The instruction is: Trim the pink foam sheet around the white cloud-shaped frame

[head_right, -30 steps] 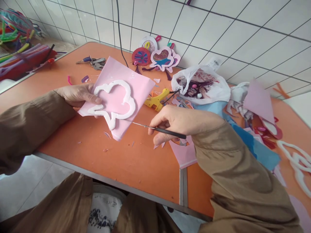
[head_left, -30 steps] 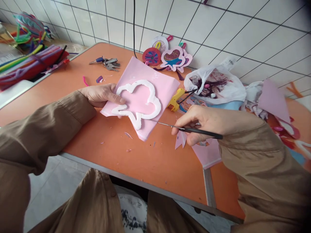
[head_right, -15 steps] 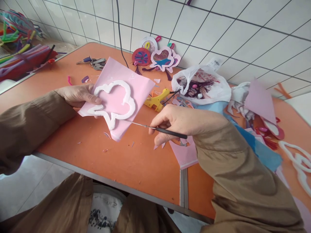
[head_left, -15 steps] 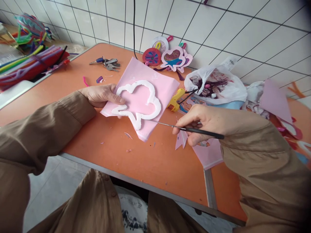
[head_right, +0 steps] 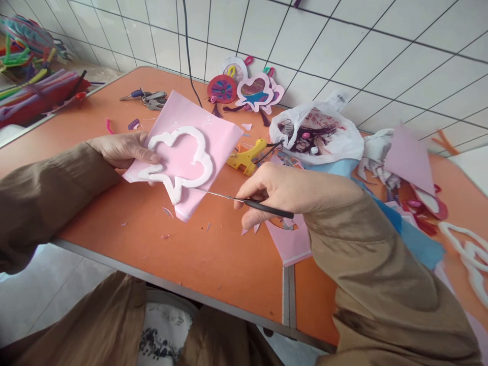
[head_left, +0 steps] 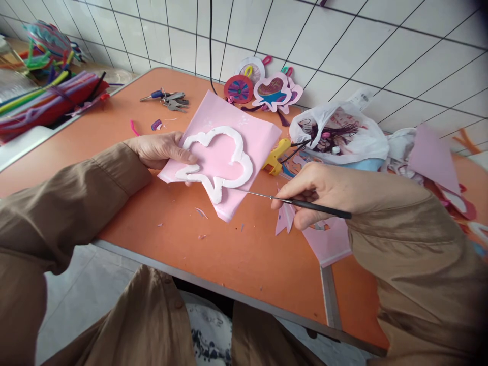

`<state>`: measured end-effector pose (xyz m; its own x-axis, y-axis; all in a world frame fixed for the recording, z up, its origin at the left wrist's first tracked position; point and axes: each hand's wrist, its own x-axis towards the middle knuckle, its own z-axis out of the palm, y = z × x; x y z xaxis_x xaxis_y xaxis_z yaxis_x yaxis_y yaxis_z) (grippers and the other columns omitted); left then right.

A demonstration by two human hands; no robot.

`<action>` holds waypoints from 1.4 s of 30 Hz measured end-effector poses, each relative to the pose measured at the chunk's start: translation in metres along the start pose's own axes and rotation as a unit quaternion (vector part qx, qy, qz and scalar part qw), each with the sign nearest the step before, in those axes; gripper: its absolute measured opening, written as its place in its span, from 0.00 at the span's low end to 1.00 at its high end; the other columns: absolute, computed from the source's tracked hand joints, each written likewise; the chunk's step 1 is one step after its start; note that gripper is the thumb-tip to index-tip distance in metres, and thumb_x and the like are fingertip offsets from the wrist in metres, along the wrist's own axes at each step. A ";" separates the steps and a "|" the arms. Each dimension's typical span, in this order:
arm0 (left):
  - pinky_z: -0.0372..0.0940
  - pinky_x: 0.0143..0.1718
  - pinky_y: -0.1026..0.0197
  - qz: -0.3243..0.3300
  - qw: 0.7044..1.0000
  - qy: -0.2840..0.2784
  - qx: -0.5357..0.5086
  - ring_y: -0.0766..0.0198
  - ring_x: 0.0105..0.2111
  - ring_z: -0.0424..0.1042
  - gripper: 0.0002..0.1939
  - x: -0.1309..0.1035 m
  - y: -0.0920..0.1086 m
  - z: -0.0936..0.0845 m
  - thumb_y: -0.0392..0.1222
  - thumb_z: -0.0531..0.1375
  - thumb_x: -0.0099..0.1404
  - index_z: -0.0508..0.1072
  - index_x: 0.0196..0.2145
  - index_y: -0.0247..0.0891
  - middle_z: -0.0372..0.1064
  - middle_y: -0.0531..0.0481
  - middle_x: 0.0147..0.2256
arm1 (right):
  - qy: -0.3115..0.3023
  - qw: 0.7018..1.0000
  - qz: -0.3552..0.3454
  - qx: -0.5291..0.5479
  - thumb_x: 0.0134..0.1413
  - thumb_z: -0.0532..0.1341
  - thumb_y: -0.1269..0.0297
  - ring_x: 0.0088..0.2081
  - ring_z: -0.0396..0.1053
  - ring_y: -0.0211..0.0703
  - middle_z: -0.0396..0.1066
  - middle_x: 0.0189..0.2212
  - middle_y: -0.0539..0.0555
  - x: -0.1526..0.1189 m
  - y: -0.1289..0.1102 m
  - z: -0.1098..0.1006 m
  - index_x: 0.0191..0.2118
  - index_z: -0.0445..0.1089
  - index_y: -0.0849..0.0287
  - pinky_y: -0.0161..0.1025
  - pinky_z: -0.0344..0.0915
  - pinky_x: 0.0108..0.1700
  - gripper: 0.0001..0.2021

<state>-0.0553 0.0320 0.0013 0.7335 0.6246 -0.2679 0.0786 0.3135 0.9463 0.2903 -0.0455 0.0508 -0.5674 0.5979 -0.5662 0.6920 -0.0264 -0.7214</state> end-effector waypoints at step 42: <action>0.81 0.44 0.51 0.009 0.998 -0.053 -0.032 0.62 0.26 0.81 0.19 0.001 0.005 -0.001 0.39 0.80 0.56 0.80 0.40 0.28 0.83 0.48 0.30 | -0.055 0.996 0.075 -0.003 0.35 0.78 0.56 0.18 0.64 0.34 0.76 0.23 0.45 0.005 -0.013 0.001 0.41 0.75 0.58 0.33 0.63 0.19 0.25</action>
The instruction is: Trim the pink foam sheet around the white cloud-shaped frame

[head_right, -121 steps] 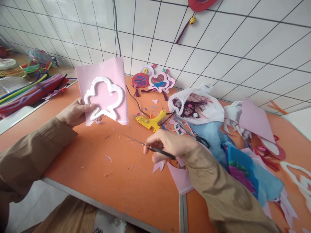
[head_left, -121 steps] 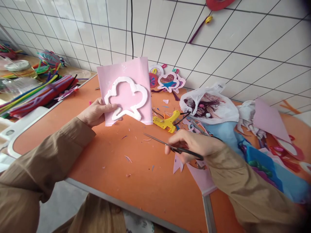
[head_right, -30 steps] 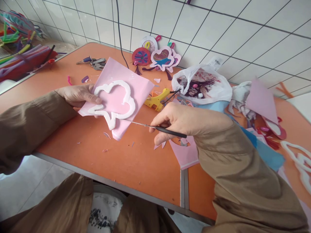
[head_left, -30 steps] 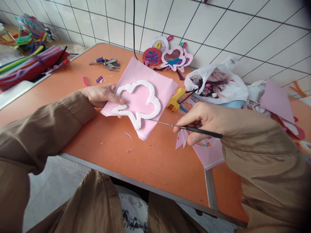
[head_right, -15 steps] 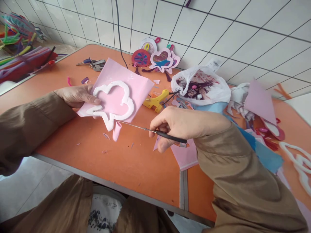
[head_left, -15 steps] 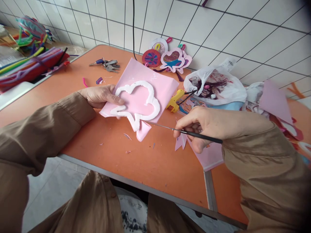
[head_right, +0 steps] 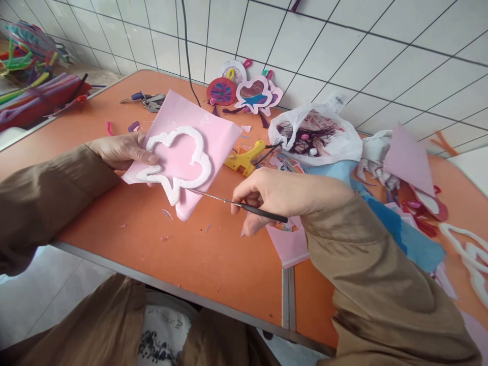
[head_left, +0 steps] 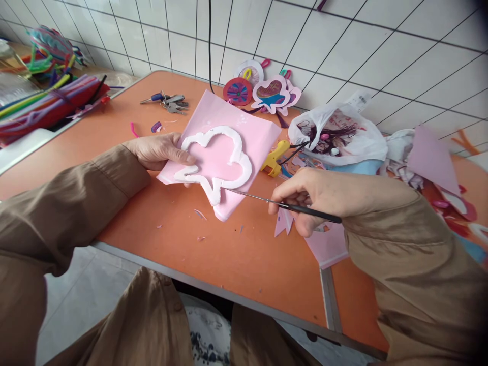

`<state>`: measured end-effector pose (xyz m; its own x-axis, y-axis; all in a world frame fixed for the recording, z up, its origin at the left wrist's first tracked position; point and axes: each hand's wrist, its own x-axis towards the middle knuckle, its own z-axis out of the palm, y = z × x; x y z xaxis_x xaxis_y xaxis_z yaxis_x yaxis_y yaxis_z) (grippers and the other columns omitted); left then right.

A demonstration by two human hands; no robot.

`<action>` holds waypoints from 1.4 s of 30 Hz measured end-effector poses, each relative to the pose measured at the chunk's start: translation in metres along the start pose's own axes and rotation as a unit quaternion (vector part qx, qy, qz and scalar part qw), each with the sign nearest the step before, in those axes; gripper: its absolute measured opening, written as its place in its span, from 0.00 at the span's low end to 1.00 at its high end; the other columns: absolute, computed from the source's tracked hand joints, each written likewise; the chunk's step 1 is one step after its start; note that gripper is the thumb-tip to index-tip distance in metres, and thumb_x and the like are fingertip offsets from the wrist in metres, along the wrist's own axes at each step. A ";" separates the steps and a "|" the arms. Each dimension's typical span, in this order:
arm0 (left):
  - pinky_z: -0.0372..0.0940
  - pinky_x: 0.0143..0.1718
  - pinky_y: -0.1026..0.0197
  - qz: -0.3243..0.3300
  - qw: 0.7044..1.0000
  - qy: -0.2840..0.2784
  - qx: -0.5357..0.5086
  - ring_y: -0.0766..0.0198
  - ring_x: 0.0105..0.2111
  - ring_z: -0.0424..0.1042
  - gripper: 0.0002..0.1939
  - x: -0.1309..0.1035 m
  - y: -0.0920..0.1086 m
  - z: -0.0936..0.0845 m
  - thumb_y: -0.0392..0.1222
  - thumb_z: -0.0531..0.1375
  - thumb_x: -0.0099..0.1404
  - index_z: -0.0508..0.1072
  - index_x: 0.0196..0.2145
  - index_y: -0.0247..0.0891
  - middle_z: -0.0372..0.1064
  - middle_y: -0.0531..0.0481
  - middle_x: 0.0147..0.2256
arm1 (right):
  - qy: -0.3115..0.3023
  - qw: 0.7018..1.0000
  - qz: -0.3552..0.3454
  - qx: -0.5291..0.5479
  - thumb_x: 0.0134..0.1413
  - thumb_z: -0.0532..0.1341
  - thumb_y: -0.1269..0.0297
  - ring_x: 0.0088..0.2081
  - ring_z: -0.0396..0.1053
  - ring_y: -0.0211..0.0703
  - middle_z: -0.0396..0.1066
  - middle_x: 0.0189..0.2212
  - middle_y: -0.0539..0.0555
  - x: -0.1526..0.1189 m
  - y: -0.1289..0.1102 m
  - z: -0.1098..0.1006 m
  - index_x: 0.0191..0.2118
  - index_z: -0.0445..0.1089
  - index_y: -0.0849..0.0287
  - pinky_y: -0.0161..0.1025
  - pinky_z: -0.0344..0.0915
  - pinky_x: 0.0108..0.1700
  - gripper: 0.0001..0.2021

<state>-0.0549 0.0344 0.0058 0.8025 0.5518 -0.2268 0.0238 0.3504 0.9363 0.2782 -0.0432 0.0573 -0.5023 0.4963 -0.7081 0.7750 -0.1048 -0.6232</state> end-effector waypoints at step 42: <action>0.79 0.28 0.64 0.121 0.991 0.055 0.005 0.61 0.22 0.79 0.16 0.005 -0.003 -0.017 0.44 0.81 0.54 0.83 0.33 0.32 0.80 0.46 0.26 | 0.101 0.988 -0.108 0.038 0.27 0.85 0.41 0.24 0.69 0.41 0.72 0.20 0.49 -0.042 0.005 -0.007 0.39 0.83 0.56 0.38 0.66 0.27 0.33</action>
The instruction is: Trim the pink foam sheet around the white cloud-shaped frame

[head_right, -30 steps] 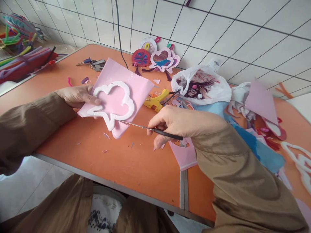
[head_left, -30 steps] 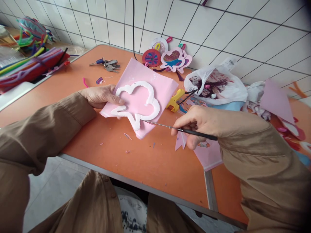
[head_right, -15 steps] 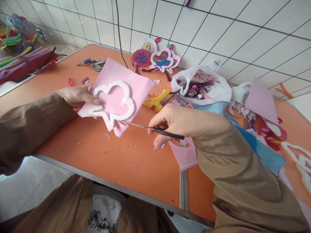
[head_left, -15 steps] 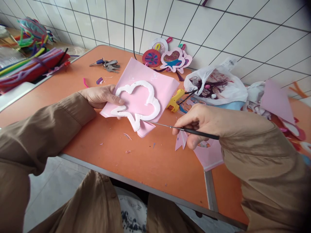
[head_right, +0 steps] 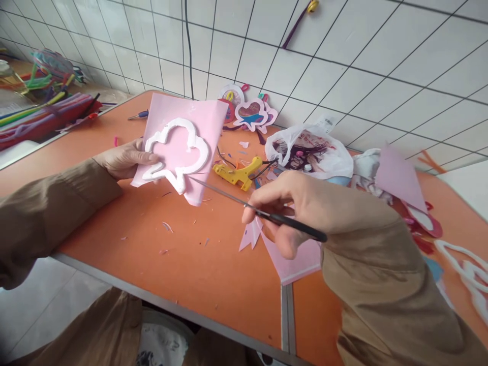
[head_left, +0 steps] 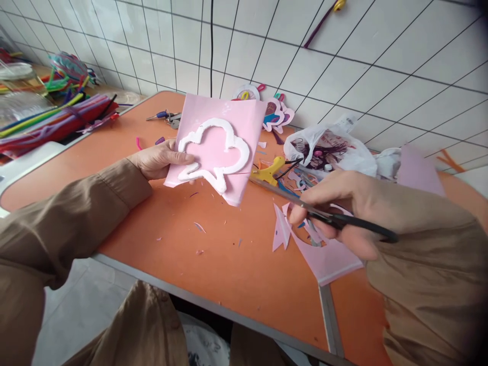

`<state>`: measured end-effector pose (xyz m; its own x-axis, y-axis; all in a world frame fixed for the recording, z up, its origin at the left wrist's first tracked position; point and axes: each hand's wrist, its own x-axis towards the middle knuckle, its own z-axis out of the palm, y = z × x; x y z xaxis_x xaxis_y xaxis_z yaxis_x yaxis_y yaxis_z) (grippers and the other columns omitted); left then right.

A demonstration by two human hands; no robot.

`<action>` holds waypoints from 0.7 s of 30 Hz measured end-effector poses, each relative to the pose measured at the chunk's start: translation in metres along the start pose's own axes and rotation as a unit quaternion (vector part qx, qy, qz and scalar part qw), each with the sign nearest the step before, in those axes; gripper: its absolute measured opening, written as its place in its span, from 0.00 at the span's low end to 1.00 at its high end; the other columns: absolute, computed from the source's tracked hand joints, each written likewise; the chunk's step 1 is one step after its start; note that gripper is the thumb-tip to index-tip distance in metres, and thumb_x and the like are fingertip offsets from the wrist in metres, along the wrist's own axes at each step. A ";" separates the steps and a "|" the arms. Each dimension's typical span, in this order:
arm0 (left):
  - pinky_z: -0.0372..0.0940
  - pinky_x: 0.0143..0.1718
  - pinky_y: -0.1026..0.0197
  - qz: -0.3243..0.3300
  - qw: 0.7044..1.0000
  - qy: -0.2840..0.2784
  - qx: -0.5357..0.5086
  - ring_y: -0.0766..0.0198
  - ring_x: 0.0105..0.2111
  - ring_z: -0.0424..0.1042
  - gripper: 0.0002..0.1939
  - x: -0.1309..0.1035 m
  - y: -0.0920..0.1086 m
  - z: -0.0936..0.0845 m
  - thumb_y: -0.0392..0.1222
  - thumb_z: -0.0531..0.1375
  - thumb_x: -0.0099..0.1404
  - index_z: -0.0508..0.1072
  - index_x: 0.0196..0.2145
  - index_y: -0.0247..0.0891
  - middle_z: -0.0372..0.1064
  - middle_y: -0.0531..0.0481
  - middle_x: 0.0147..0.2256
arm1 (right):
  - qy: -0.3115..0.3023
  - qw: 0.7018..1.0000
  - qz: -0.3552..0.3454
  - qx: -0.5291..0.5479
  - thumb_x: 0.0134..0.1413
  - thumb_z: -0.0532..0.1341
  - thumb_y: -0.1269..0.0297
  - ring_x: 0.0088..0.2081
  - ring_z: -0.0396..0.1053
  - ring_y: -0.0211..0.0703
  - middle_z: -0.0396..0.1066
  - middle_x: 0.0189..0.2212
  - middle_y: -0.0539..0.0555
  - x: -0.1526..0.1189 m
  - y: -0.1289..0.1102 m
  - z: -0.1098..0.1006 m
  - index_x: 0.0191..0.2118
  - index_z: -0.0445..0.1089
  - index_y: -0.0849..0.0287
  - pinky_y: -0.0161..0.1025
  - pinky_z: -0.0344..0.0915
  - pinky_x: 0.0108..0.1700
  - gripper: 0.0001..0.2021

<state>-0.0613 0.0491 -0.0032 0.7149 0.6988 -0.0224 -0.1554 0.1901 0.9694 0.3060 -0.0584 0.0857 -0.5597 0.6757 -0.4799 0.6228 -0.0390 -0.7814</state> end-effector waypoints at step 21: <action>0.78 0.25 0.64 0.039 0.999 -0.003 -0.037 0.60 0.22 0.80 0.17 -0.003 -0.003 0.005 0.48 0.82 0.54 0.86 0.33 0.34 0.82 0.46 0.28 | -0.077 0.990 -0.039 0.114 0.25 0.86 0.43 0.18 0.66 0.35 0.72 0.20 0.45 0.047 0.031 0.007 0.43 0.77 0.61 0.31 0.61 0.20 0.39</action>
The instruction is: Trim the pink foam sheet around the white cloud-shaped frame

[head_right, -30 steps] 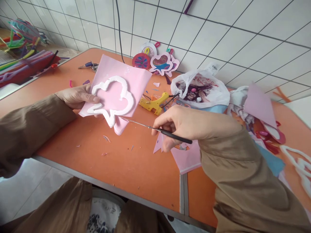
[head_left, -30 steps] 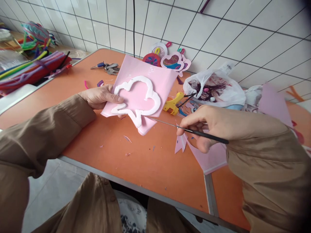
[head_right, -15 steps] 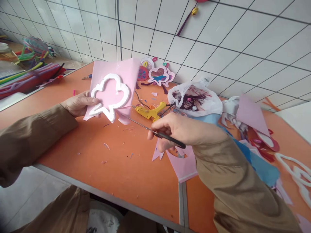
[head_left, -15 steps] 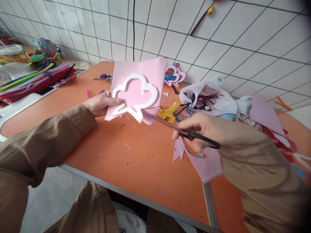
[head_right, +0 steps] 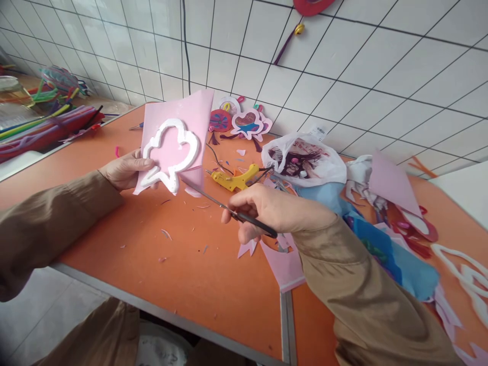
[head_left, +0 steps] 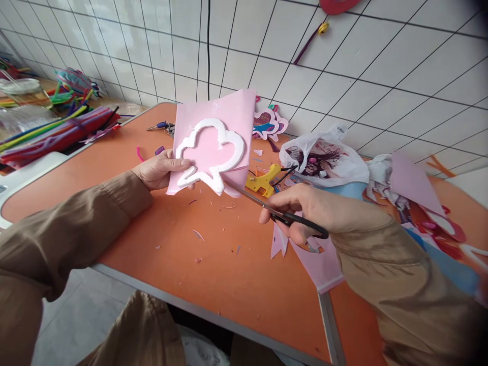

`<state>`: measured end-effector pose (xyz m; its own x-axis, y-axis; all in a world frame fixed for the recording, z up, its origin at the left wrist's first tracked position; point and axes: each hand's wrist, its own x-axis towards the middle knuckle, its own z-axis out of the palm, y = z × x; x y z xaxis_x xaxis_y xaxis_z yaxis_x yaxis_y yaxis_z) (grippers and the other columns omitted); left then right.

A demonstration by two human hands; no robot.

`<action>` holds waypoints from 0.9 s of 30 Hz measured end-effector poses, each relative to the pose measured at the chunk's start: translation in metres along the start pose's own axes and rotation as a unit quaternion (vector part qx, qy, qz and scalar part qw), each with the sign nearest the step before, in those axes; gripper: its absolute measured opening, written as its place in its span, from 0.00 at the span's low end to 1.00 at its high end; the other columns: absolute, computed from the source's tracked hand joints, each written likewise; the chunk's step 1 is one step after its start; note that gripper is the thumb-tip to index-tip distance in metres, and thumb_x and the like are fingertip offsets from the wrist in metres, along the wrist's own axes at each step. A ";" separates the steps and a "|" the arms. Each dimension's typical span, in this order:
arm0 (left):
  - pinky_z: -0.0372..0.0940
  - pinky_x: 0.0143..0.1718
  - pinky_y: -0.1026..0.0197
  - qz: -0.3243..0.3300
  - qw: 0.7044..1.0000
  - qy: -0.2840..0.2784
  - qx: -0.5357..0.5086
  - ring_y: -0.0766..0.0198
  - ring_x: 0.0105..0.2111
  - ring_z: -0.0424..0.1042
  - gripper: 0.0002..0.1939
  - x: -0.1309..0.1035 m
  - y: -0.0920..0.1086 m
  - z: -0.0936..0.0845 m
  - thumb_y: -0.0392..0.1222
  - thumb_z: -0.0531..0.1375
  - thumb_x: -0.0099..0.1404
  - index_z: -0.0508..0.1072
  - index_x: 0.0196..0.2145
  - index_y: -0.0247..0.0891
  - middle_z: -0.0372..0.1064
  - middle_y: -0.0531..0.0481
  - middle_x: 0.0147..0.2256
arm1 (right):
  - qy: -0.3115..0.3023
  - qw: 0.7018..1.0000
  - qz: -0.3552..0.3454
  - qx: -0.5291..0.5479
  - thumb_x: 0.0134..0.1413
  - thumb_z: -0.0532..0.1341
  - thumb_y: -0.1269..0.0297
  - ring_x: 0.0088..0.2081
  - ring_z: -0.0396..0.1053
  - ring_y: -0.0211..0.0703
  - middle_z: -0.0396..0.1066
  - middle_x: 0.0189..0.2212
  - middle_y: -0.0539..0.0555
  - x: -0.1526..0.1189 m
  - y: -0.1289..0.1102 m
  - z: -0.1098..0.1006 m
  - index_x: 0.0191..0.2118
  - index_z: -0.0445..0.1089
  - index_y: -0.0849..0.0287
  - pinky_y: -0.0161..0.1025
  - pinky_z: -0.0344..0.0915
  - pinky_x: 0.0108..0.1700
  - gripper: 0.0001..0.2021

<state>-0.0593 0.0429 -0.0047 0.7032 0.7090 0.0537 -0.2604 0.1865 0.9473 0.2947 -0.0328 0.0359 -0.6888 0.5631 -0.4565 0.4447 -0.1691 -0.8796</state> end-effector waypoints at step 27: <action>0.79 0.37 0.52 -0.093 0.993 0.003 0.071 0.58 0.27 0.78 0.19 -0.005 -0.001 0.010 0.45 0.78 0.56 0.78 0.38 0.32 0.80 0.48 0.29 | 0.008 0.962 0.138 -0.237 0.41 0.79 0.44 0.22 0.69 0.39 0.71 0.21 0.46 -0.025 -0.028 0.004 0.43 0.78 0.58 0.37 0.63 0.27 0.28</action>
<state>-0.0554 0.0325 -0.0029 0.7270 0.6745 -0.1285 -0.0300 0.2181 0.9755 0.2974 -0.0454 0.0713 -0.5000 0.5619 -0.6590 0.8230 0.0716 -0.5635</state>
